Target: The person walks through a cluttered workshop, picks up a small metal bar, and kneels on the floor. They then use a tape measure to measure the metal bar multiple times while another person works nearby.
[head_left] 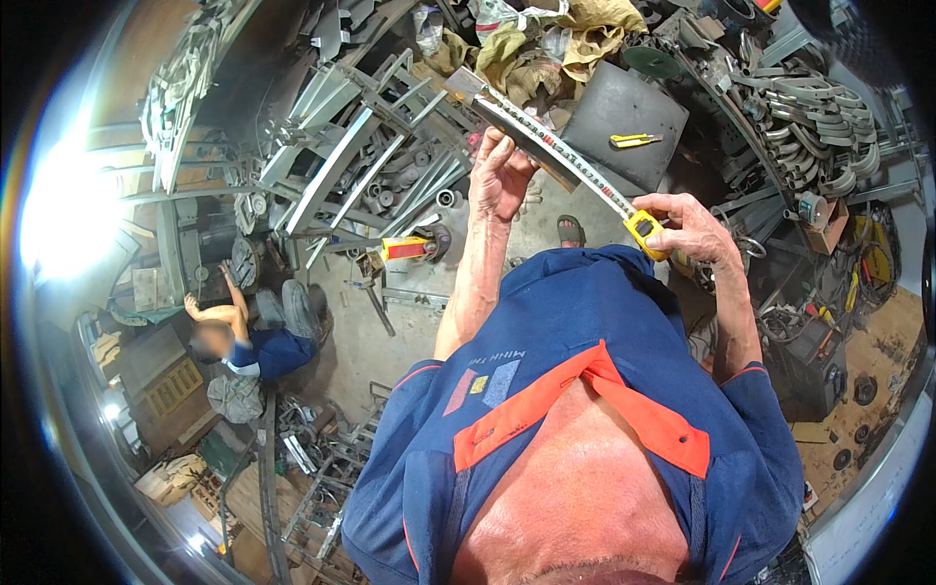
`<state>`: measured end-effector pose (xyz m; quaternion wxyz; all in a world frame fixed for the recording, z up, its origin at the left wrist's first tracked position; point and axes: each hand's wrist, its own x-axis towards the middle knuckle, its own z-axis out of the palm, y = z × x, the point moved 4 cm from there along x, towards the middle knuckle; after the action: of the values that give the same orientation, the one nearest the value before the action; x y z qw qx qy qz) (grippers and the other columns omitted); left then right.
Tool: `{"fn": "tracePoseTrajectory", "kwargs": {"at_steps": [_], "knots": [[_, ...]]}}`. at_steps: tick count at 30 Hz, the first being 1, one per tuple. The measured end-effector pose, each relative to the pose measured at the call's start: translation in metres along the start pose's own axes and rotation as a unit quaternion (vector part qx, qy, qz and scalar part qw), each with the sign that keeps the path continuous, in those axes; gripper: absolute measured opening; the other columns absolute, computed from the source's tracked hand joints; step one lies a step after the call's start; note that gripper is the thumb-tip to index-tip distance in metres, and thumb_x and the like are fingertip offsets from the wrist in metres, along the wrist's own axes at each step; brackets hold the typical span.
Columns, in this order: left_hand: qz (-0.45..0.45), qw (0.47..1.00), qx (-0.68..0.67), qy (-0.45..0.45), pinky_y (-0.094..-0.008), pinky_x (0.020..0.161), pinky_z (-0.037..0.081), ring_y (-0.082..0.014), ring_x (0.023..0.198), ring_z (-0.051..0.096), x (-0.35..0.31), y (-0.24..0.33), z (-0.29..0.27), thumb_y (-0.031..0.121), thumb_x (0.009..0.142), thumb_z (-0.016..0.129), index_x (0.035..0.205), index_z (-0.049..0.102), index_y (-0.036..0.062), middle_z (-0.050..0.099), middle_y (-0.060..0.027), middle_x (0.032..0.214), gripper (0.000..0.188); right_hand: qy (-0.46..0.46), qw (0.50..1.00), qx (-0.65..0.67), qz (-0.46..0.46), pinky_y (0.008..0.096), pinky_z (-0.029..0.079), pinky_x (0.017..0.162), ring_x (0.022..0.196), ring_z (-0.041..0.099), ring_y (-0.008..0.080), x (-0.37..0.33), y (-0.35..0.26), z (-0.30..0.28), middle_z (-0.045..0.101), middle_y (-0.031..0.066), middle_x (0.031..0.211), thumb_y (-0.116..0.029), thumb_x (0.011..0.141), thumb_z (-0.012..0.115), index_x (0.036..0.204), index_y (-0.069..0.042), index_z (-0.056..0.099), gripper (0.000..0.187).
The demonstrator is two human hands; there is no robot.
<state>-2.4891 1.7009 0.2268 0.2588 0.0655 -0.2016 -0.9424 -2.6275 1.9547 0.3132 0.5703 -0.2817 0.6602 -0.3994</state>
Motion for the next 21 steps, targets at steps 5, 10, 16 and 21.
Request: {"fn": "tracePoseTrajectory", "kwargs": {"at_steps": [5, 10, 16, 21], "knots": [[0.004, 1.000, -0.007, -0.010, -0.0513, 0.102, 0.050, -0.0375, 0.127, 0.055, 0.000, 0.002, -0.003, 0.015, 0.096, 0.064, 0.119, 0.056, 0.0108, 0.057, -0.0204, 0.135, 0.024, -0.007, 1.000, 0.006, -0.016, 0.0316, 0.053, 0.087, 0.097, 0.063, 0.0147, -0.002, 0.005, -0.001, 0.069, 0.0069, 0.107, -0.012, 0.072, 0.073, 0.125, 0.001, 0.063, 0.056], [0.026, 1.000, 0.007, 0.006, -0.0512, 0.102, 0.050, -0.0366, 0.127, 0.055, -0.002, 0.005, -0.008, 0.017, 0.096, 0.064, 0.119, 0.056, 0.0108, 0.057, -0.0197, 0.134, 0.025, -0.025, 0.999, 0.027, -0.014, 0.0325, 0.053, 0.089, 0.098, 0.063, 0.0153, -0.013, 0.013, -0.009, 0.069, 0.0077, 0.108, -0.010, 0.072, 0.074, 0.126, 0.002, 0.062, 0.057], [0.017, 1.000, 0.006, 0.004, -0.0523, 0.102, 0.050, -0.0369, 0.127, 0.055, -0.006, 0.006, -0.003, 0.017, 0.097, 0.063, 0.127, 0.054, 0.0115, 0.057, -0.0187, 0.135, 0.032, -0.024, 1.000, 0.010, -0.018, 0.0326, 0.053, 0.089, 0.097, 0.064, 0.0153, -0.017, 0.022, -0.012, 0.069, 0.0076, 0.108, -0.011, 0.072, 0.075, 0.126, 0.002, 0.062, 0.057], [0.019, 1.000, -0.001, -0.010, -0.0529, 0.101, 0.050, -0.0375, 0.128, 0.054, -0.006, 0.007, 0.005, 0.017, 0.097, 0.062, 0.130, 0.053, 0.0115, 0.056, -0.0188, 0.136, 0.034, -0.029, 0.999, 0.030, -0.019, 0.0326, 0.053, 0.088, 0.097, 0.064, 0.0150, -0.018, 0.021, -0.010, 0.069, 0.0073, 0.107, -0.012, 0.073, 0.075, 0.125, 0.001, 0.062, 0.056]]}}
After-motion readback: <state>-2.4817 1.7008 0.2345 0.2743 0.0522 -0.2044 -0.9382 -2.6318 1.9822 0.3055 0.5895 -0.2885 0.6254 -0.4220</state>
